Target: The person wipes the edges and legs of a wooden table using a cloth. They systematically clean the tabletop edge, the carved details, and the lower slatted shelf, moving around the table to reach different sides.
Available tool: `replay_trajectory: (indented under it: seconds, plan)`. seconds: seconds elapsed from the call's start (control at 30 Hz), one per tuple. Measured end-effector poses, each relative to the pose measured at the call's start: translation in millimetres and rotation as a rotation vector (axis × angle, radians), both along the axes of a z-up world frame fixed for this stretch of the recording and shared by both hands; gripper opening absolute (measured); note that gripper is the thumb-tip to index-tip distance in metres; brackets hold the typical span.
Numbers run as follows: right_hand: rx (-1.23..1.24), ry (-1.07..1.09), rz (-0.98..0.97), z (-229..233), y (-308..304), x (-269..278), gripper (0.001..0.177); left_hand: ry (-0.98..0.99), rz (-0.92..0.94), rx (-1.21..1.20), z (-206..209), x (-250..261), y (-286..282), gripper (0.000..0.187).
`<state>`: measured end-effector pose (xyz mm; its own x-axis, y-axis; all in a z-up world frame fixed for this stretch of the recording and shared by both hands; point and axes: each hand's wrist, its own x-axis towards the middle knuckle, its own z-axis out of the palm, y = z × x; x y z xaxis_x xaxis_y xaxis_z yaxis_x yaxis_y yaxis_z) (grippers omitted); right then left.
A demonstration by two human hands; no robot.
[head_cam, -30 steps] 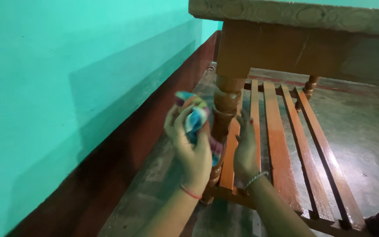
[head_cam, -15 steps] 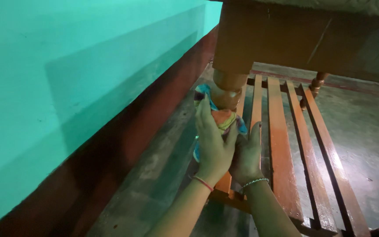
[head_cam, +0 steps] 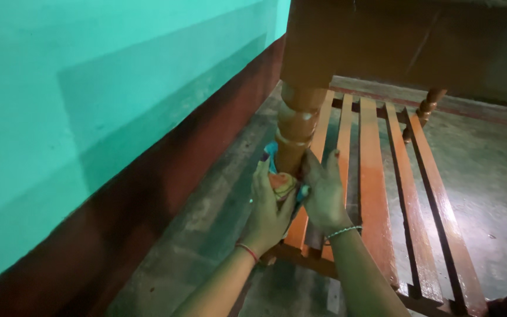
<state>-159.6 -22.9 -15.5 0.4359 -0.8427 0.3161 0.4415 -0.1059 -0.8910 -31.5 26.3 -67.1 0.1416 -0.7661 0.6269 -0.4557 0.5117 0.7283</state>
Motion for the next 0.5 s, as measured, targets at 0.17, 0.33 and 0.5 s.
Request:
replay_trajectory:
  seconds: [0.17, 0.33, 0.5]
  plan:
    - [0.017, 0.128, -0.105, 1, -1, 2, 0.096, 0.043, -0.134, 0.138, -20, 11, 12, 0.086]
    - [0.176, 0.066, -0.159, -7, -7, 5, 0.092, 0.399, -0.311, 0.277, -4, 41, 0, 0.077]
    - [-0.004, -0.046, -0.102, -17, -7, 15, 0.084, 1.061, -0.541, 0.003, 42, 33, -38, 0.055]
